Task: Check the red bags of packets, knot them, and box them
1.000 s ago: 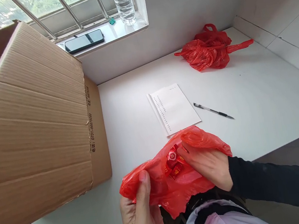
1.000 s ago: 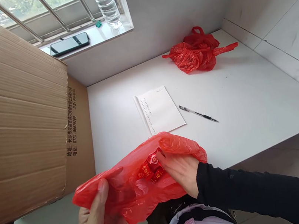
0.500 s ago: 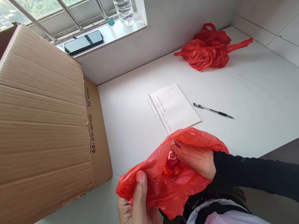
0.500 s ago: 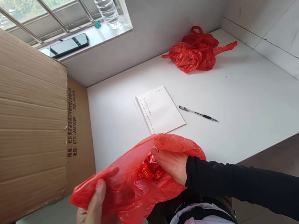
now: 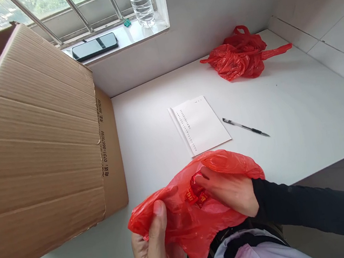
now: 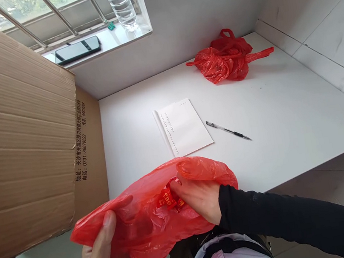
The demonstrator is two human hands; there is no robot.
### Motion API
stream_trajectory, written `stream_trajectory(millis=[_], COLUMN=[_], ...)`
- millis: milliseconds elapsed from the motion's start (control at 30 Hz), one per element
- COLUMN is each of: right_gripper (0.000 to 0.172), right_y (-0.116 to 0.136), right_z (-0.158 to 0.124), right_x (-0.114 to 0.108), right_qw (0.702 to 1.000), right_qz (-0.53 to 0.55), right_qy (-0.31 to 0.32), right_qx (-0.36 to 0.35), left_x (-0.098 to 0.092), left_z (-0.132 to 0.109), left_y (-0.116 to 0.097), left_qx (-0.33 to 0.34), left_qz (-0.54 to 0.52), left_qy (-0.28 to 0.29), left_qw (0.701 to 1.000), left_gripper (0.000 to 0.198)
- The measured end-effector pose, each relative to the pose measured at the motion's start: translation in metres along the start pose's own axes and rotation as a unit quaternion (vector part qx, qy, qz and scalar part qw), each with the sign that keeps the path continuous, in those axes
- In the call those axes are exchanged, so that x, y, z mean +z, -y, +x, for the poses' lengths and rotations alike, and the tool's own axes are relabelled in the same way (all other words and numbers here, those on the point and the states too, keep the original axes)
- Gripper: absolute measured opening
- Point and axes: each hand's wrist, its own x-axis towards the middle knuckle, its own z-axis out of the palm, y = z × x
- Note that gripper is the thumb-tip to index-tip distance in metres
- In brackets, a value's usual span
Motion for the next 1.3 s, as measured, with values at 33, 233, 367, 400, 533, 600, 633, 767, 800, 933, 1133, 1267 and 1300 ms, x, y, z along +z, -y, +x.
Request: stream_trajectory(millis=[33,233,367,400,533,600,633,767,800,933,1133,1267,1300], right_gripper=[0.01,0.022,0.014,0.012,0.02,0.02,0.019,0.009,0.012,0.018,0.014,0.019,0.019], right_y=[0.002,0.011,0.012,0.012,0.011,0.011,0.01,0.007,0.007,0.007,0.009,0.008,0.008], right_z=[0.002,0.016,0.016,0.016,0.011,0.008,0.006,0.0,-0.001,-0.002,-0.002,-0.002,-0.001], right_x=[0.0,0.012,0.018,0.018,0.01,0.004,0.003,0.006,0.009,0.018,0.027,0.025,0.023], right_qw=[0.999,0.993,0.995,0.995,0.991,0.989,0.989,0.994,0.995,0.996,0.995,0.996,0.996], right_qz=[0.016,0.067,0.031,0.016,0.019,0.047,0.054,0.027,0.016,-0.016,-0.042,-0.048,-0.049], right_qy=[0.013,0.057,0.054,0.051,0.042,0.047,0.05,0.051,0.052,0.042,0.025,0.014,0.015], right_qx=[-0.031,-0.079,-0.077,-0.084,-0.127,-0.131,-0.13,-0.095,-0.084,-0.08,-0.083,-0.077,-0.075], left_x=[-0.001,-0.011,-0.012,-0.012,-0.008,-0.007,-0.006,-0.005,-0.006,-0.009,-0.012,-0.011,-0.01], left_z=[0.0,0.005,0.006,0.006,0.006,0.006,0.006,0.006,0.006,0.008,0.008,0.006,0.006], left_y=[0.0,0.007,0.007,0.006,0.003,0.002,0.001,0.001,0.002,0.007,0.008,0.005,0.004], left_qx=[-0.016,-0.049,-0.053,-0.053,-0.054,-0.052,-0.051,-0.052,-0.051,-0.055,-0.055,-0.055,-0.055], left_qz=[0.0,-0.004,-0.009,-0.008,-0.002,-0.002,-0.002,-0.002,-0.005,-0.014,-0.024,-0.023,-0.022], left_qy=[0.01,0.036,0.025,0.02,0.02,0.019,0.016,0.008,0.008,0.018,0.026,0.024,0.023], left_qw=[1.0,0.998,0.998,0.998,0.998,0.998,0.999,0.999,0.999,0.998,0.998,0.998,0.998], left_gripper=[0.032,0.035,0.036,0.036,0.036,0.036,0.036,0.037,0.037,0.035,0.033,0.034,0.035])
